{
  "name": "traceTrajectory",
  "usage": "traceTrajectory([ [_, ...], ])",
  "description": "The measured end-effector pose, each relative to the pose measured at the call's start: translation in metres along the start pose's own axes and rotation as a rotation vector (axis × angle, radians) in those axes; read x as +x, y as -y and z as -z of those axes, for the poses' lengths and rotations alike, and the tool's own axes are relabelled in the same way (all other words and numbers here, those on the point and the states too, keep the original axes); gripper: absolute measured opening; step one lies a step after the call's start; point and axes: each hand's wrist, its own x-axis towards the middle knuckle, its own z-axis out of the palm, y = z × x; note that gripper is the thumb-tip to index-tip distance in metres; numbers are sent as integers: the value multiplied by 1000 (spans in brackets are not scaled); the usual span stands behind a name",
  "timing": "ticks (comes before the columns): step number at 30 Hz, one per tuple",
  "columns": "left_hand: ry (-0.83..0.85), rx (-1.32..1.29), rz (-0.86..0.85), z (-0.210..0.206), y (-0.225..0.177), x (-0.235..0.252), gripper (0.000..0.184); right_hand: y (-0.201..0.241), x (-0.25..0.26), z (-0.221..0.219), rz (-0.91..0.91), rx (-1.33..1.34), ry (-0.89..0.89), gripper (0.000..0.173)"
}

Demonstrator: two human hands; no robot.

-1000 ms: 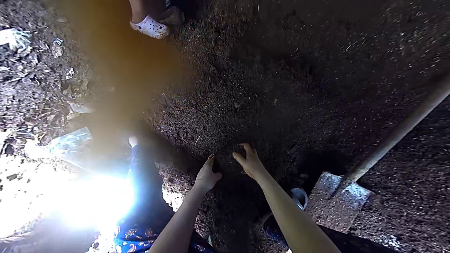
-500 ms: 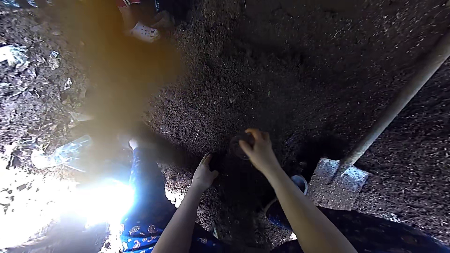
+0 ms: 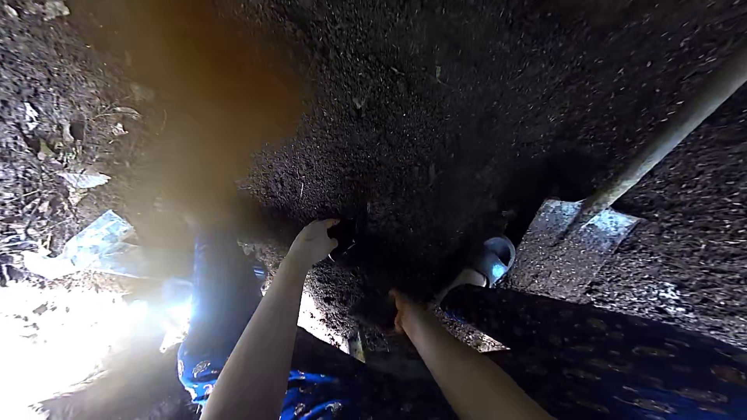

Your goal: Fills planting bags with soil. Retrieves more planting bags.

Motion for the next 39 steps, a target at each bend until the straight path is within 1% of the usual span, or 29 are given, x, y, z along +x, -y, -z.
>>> traceTrajectory([
  [2, 28, -42, -17, 3, 0, 4, 63, 11, 0, 2, -7, 161, -14, 58],
  [3, 40, -65, -23, 3, -1, 4, 66, 18, 0, 5, -23, 192, -16, 58],
  [5, 43, -104, -28, -1, -3, -1, 69, 25, 1, 10, -71, 209, -20, 58],
  [7, 39, -150, -21, -2, -10, -11, 67, 31, 0, 15, -89, 176, -33, 58],
  [10, 28, -183, -5, -3, -10, -17, 67, 43, 1, 37, -38, 146, -69, 58],
  [13, 37, -191, 9, 1, -12, -13, 67, 63, -9, 66, 24, 217, -102, 57],
  [15, 42, -223, 3, 3, -20, -8, 65, 73, -18, 63, 51, 326, -94, 58],
  [17, 49, -280, -4, 2, -30, -6, 64, 76, -19, 49, 69, 492, -54, 61],
  [19, 69, -306, -11, -3, -38, -13, 67, 78, -11, 33, 153, 702, 12, 66],
  [21, 91, -277, -18, -9, -43, -23, 71, 89, -8, 18, 249, 779, 43, 64],
  [24, 51, -309, -51, -16, -38, -34, 74, 105, -12, 2, 381, 745, 20, 56],
  [27, -31, -413, -53, -22, -24, -28, 74, 130, -7, -13, 544, 755, 85, 52],
  [29, -70, -499, -52, -25, -12, -24, 73, 153, -10, -30, 662, 726, 145, 53],
  [31, -90, -538, -56, -23, -6, -22, 70, 185, -18, -57, 744, 651, 138, 56],
  [33, -74, -520, -85, -19, -6, -21, 68, 205, -24, -75, 797, 585, 132, 61],
  [34, -68, -507, -97, -19, -6, -21, 67, 208, -22, -75, 816, 560, 146, 64],
  [36, -60, -506, -114, -17, -8, -19, 67, 207, -18, -64, 847, 521, 210, 65],
  [39, -68, -503, -152, -11, -11, -14, 71, 208, -34, -41, 895, 392, 259, 65],
])
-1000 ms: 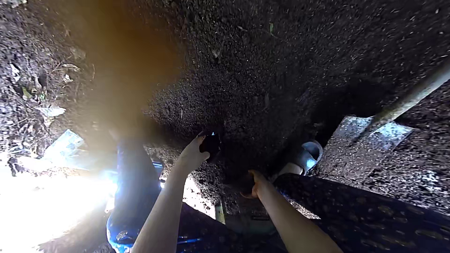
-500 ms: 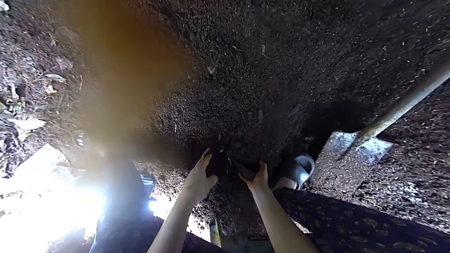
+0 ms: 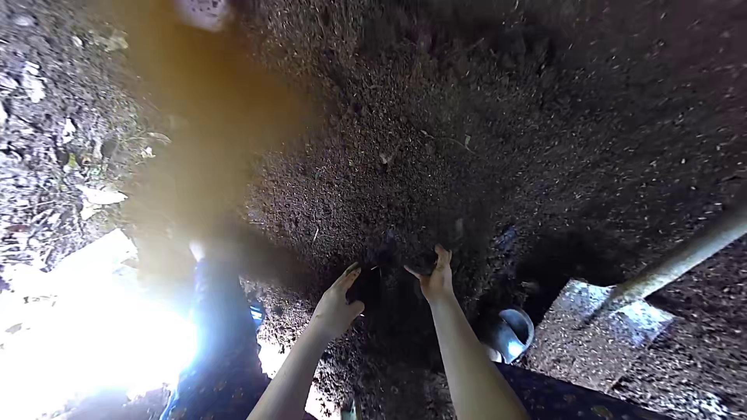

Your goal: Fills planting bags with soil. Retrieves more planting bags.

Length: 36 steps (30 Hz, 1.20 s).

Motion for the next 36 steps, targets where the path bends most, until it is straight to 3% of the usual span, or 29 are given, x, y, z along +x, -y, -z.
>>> traceTrajectory([
  [8, -16, 57, 19, -3, -7, 7, 71, 75, -68, 6, 89, -367, 255, 67],
  [12, -85, 33, 23, -11, 0, 5, 75, 73, -99, -14, 200, -696, 365, 75],
  [14, -121, 14, 7, -13, 2, -1, 82, 70, -111, -31, 343, -999, 412, 71],
  [16, -154, 1, -16, -14, 8, -7, 86, 78, -131, -50, 429, -1294, 407, 63],
  [20, -172, 16, -11, -11, 18, -16, 80, 113, -152, -67, 590, -1379, 317, 52],
  [23, -173, 26, -36, -8, 24, -20, 77, 131, -132, -69, 878, -1342, 156, 57],
  [25, -168, 28, -55, -7, 25, -21, 80, 125, -105, -64, 1020, -1460, 110, 70],
  [26, -167, 35, -60, -7, 25, -22, 81, 116, -97, -60, 996, -1554, 142, 74],
  [28, -163, 50, -65, -7, 24, -23, 82, 85, -98, -54, 797, -1717, 249, 66],
  [32, -137, 76, -39, -14, 28, -24, 80, 19, -117, -50, 194, -1821, 549, 57],
  [34, -150, 74, -4, -14, 27, -31, 81, 9, -124, -52, 141, -1866, 561, 44],
  [36, -213, 67, 6, -11, 17, -46, 79, 16, -143, -51, 214, -1904, 535, 40],
])
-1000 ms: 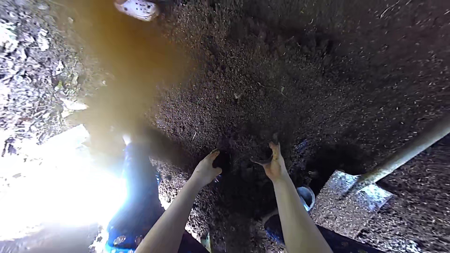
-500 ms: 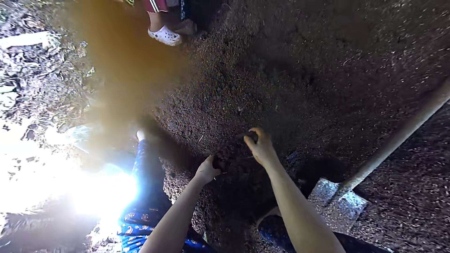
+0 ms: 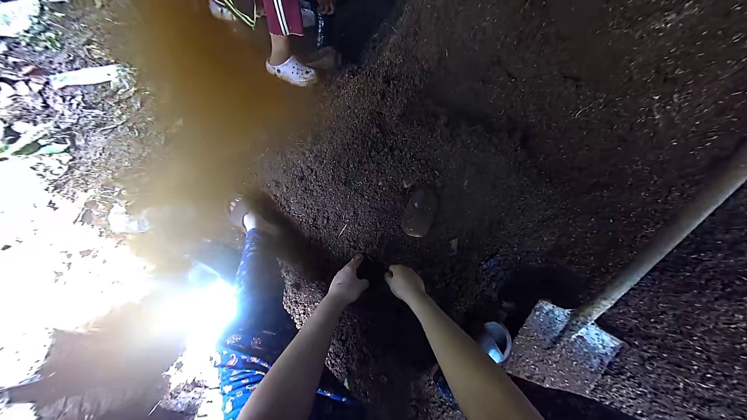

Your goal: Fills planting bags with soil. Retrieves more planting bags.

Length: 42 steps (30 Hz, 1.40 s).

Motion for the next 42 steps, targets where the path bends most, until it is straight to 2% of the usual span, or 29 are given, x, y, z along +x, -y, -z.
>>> traceTrajectory([
  [4, -15, -5, -73, -11, -5, -26, 76, -15, -38, -17, -21, 112, -144, 39],
  [8, 13, 103, -48, -33, 4, -14, 80, -28, -23, -30, -56, 306, -129, 53],
  [10, 16, 138, -55, -28, -6, -16, 78, -21, -21, -21, -19, 198, -85, 57],
  [11, 20, 148, -62, -25, -10, -18, 76, -17, -22, -15, -7, 128, -72, 52],
  [14, -21, 136, -92, -10, -20, -23, 72, -12, -29, 1, 16, 73, -174, 36],
  [18, 42, 271, -114, -18, -3, -12, 73, -25, -23, -21, 20, 43, -183, 37],
  [20, 65, 313, -116, -15, -5, -4, 74, -25, -23, -20, 188, -37, -266, 46],
  [22, 65, 304, -142, -12, -6, -4, 72, -33, -28, -22, 507, -192, -218, 52],
  [23, 59, 286, -165, -13, -2, -3, 72, -39, -28, -25, 623, -298, -150, 51],
  [25, 40, 194, -183, -11, 2, 1, 69, -50, -22, -25, 720, -430, -76, 36],
  [28, -106, 157, -45, -7, -14, 4, 54, -59, -20, -18, 728, -475, -155, 27],
  [30, -133, 298, 30, -12, -23, 12, 63, -60, -23, -22, 750, -485, -187, 26],
  [32, -61, 447, 7, -26, -21, 26, 64, -63, -27, -28, 779, -500, -227, 24],
  [35, 42, 543, -5, -35, -26, 35, 46, -61, -39, -25, 760, -564, -207, 23],
  [37, 86, 508, -53, -38, -27, 31, 40, -55, -50, -22, 679, -550, -164, 25],
  [40, 120, 408, -194, -48, -18, 18, 32, -46, -67, -37, 657, -377, -295, 28],
  [42, 122, 365, -232, -56, -13, 7, 31, -35, -78, -48, 484, -275, -139, 39],
])
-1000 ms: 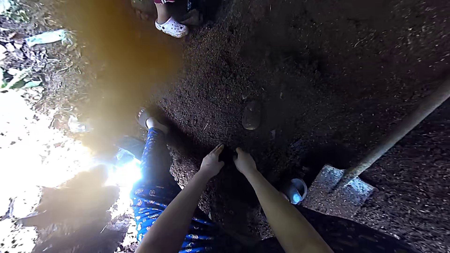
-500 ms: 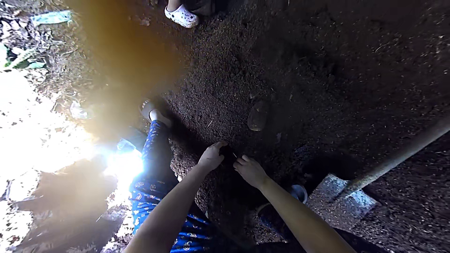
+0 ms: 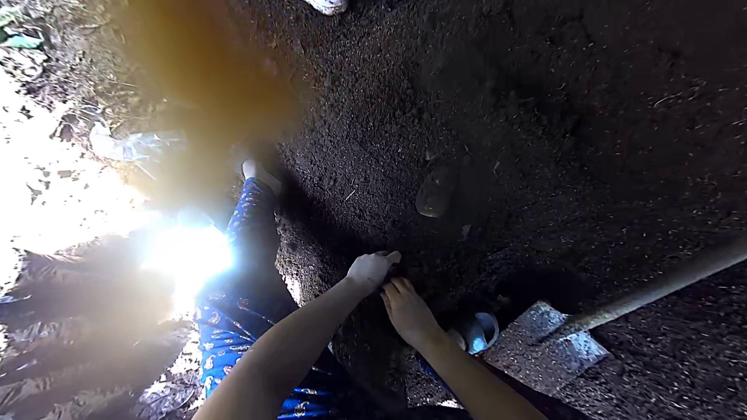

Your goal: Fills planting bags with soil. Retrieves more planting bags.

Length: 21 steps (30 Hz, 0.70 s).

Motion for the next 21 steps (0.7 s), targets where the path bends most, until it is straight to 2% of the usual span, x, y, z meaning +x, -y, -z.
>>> traceTrajectory([
  [2, -9, -26, -37, -9, -1, -10, 32, 1, -2, -23, -99, 70, 71, 59],
  [4, 2, -20, -118, -21, -1, -16, 32, -7, -8, -58, -78, 77, -35, 78],
  [5, 23, -12, -171, -28, 0, -18, 31, -10, -11, -71, -65, 53, -59, 81],
  [9, 173, 33, -327, -48, 0, -19, 37, -8, -12, -89, -135, 2, 202, 72],
  [11, 240, 33, -348, -50, 0, -15, 39, -6, -6, -95, -151, -12, 227, 64],
  [15, 275, 33, -355, -54, 5, -4, 38, 7, 18, -88, -247, -53, 447, 54],
  [18, 239, 36, -345, -54, 8, 4, 39, 0, 33, -99, -281, -45, 477, 52],
  [21, 169, -14, -267, -40, 6, 8, 31, -6, 40, -82, -230, -24, 453, 54],
])
